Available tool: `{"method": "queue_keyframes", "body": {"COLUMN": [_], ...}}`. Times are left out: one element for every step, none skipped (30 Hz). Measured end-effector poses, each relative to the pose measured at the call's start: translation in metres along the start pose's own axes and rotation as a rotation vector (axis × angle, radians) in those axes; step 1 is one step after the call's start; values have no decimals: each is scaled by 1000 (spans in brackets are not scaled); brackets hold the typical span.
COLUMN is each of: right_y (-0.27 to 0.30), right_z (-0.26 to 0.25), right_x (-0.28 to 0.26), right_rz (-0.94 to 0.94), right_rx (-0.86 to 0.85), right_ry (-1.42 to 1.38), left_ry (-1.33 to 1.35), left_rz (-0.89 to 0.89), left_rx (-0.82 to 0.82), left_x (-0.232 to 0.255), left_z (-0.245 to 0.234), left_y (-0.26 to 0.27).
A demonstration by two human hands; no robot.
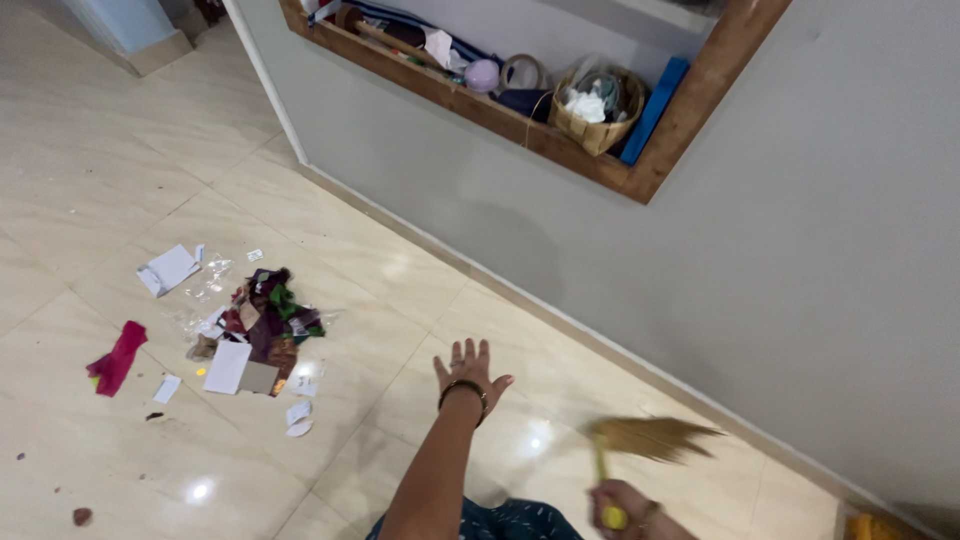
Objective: The person sweeps debris including paper scraps and fabric pieces across a tiled floor using a broom, gathering the items into a pile near a doorway.
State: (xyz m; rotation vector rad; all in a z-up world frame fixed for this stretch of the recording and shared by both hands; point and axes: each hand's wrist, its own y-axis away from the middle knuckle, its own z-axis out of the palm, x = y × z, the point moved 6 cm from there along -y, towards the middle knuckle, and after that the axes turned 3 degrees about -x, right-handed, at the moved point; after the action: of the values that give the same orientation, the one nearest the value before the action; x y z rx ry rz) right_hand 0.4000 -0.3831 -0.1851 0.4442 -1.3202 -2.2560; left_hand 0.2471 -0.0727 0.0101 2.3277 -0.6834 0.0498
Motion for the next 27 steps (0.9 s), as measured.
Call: {"method": "queue_keyframes", "body": {"right_y": [-20, -34, -43, -51, -59, -64, -67, -70, -71, -70, -70, -67, -63, -57, -49, -43, -40, -42, -48, -56, -69, -85, -102, -120, -137, -152, -167], "right_z": [14, 39, 63, 82, 102, 124, 143, 166, 186, 206, 226, 240, 252, 259, 265, 270, 276, 282, 282, 277, 277, 280, 283, 287, 289, 287, 291], "right_x": [3, 1, -1, -9, -12, -18, -26, -34, -46, -59, -70, -83, -104, -122, -132, -144, -155, -159, -168, -175, -178, -187, -196, -202, -209, -212, -213], "right_rz": [99, 99, 140, 60, 101, 116, 132, 145, 159, 194, 229, 243, 181, 117, 129, 110, 92, 100, 21, -54, -41, -60, -81, -67, -49, -29, -12], "right_rx": [101, -8, -10, 34, 65, 40, 16, -30, -76, -110, -143, -143, -125, -108, -109, -84, -60, -65, 21, 109, 105, 128, 149, 137, 202, 270, 262], "right_ry": [-97, 119, -52, 191, 171, 169, 167, 182, 196, 212, 228, 242, 323, 401, 413, 444, 476, 488, 611, 728, 735, 817, 899, 911, 950, 984, 989], "left_ry": [-11, -18, -6, 10, 26, 42, 49, 54, 68, 58, 48, 60, 41, 21, 31, 57, 84, 90, 124, 158, 163, 153, 142, 147, 190, 231, 234], "left_rz": [-44, -87, -85, -129, -173, -183, -190, -200, -215, -223, -230, -247, -271, -292, -305, -326, -348, -361, -365, -368, -381, -369, -358, -378, -351, -320, -336], "left_rx": [-34, -65, -55, -42, -29, -22, -3, 15, 20, 19, 17, 17, 32, 45, 44, 46, 49, 52, 44, 27, 21, 17, 12, 9, 16, 16, 6], "left_x": [-6, -9, -9, -16, -22, -28, -31, -36, -39, -45, -51, -59, -70, -79, -87, -98, -110, -120, -128, -134, -140, -144, -148, -156, -160, -167, -181], "left_z": [-2, -5, -9, -12, -14, -15, -18, -21, -22, -24, -28, -31, -37, -41, -43, -49, -55, -61, -67, -68, -71, -78, -84, -89, -92, -91, -90], "left_y": [-3, -8, -12, -13, -15, -17, -21, -23, -26, -29, -32, -35, -39, -43, -46, -51, -55, -61, -69, -77, -86, -99, -111, -122, -132, -139, -142]}}
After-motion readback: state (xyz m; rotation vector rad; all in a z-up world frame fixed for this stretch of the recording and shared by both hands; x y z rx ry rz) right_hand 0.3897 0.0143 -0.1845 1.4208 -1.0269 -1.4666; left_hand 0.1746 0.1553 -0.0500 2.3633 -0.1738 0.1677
